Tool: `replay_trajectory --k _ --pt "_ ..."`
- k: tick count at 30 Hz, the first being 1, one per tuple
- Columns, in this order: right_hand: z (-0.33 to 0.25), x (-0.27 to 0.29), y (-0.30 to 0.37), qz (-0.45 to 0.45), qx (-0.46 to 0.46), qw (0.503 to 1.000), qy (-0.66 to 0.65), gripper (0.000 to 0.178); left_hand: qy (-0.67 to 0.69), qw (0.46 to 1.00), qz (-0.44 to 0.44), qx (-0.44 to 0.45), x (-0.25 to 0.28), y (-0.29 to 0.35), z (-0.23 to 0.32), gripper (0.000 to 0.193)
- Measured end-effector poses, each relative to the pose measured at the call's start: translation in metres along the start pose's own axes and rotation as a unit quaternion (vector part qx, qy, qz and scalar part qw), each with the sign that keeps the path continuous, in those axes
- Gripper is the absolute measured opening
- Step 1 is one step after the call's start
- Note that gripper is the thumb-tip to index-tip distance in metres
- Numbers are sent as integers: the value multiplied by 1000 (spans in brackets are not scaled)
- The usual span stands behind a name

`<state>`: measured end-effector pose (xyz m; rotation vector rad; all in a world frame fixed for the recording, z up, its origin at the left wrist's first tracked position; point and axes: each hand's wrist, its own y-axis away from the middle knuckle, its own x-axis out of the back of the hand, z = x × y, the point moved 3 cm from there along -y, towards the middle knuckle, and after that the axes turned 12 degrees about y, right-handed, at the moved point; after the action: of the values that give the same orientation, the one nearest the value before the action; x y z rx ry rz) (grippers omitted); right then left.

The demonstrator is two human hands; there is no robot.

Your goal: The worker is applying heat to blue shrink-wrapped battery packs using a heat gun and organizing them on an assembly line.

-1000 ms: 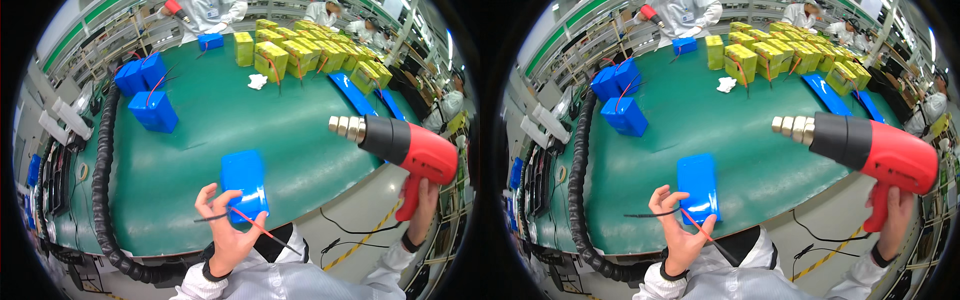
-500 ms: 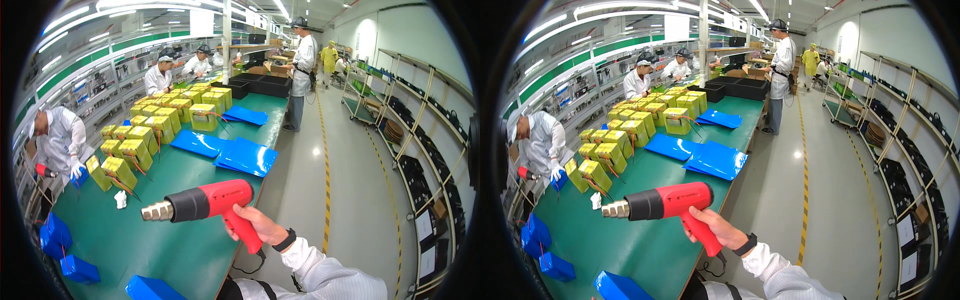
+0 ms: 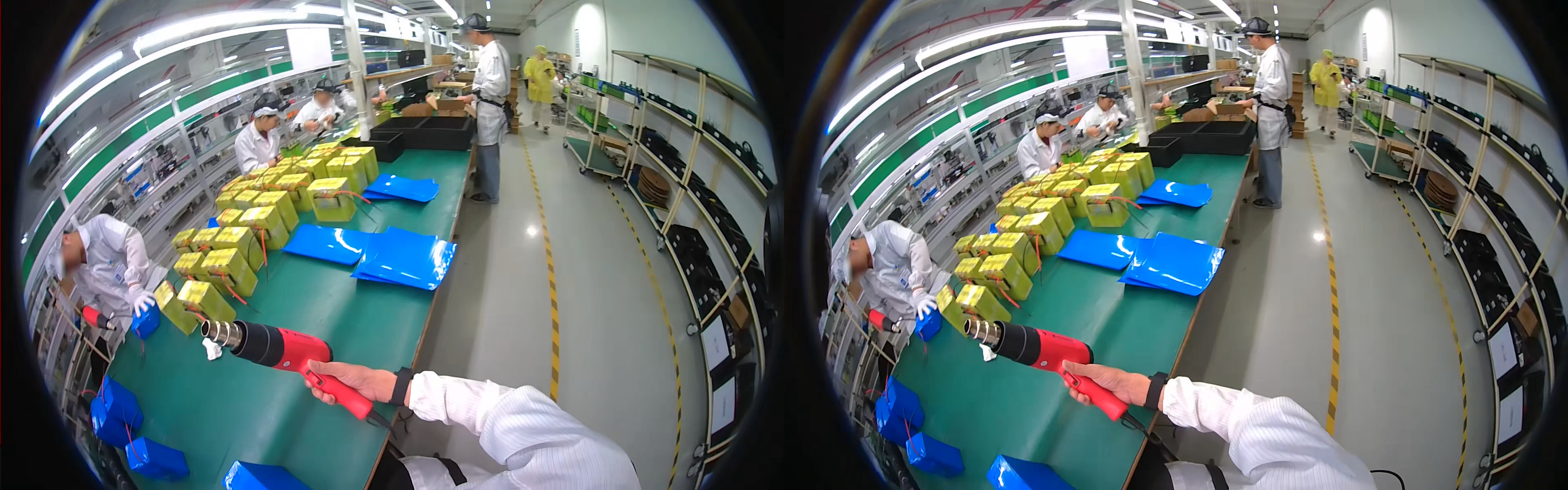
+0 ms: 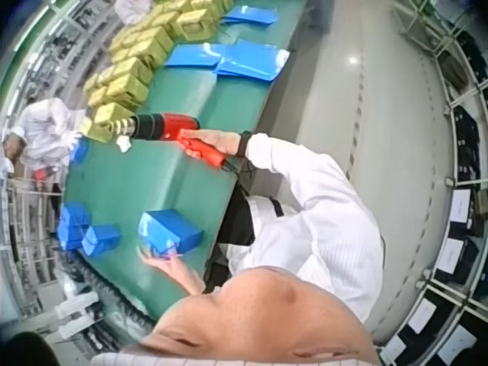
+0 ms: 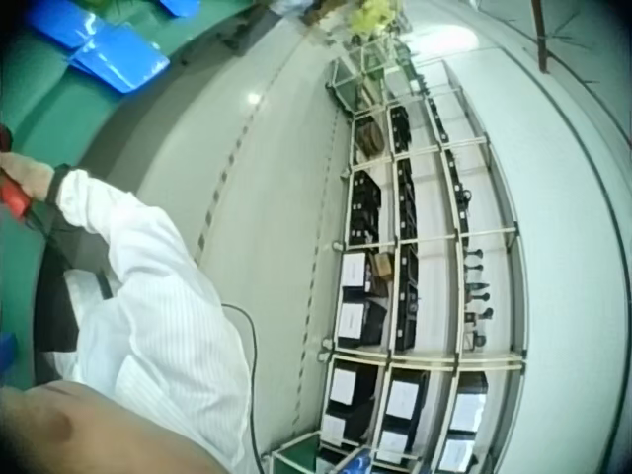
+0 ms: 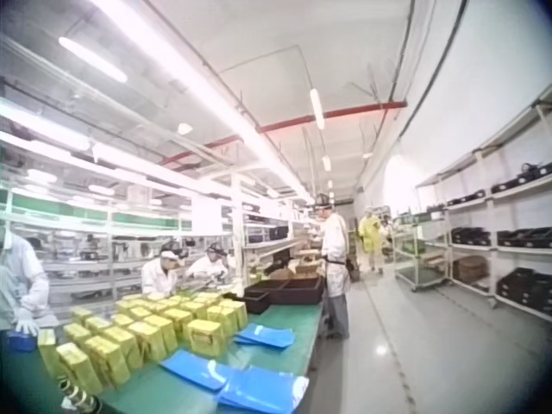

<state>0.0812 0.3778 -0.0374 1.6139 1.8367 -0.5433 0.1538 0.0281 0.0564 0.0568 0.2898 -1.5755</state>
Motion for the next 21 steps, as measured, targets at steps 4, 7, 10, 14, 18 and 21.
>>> replay_trajectory --k 4,7,10,14,18,21 --pt "10 -9 -26 -20 -49 999 7 42 -14 1000 -3 -15 1 1 -1 97" --pt "2 -21 -29 -4 -36 999 33 48 -50 998 -4 -32 -15 -2 1 88" --pt "4 -23 -29 -37 -64 996 54 49 -132 985 10 -112 9 -5 -31 84" --pt "5 -24 -28 -59 -122 988 68 50 -160 985 3 -64 14 -4 -25 94" --pt "14 -24 -33 -52 -150 987 33 46 -290 947 -55 -127 20 -3 -8 96" --pt "9 -29 -30 -53 -144 987 43 42 -334 919 -127 -166 15 -6 9 101"
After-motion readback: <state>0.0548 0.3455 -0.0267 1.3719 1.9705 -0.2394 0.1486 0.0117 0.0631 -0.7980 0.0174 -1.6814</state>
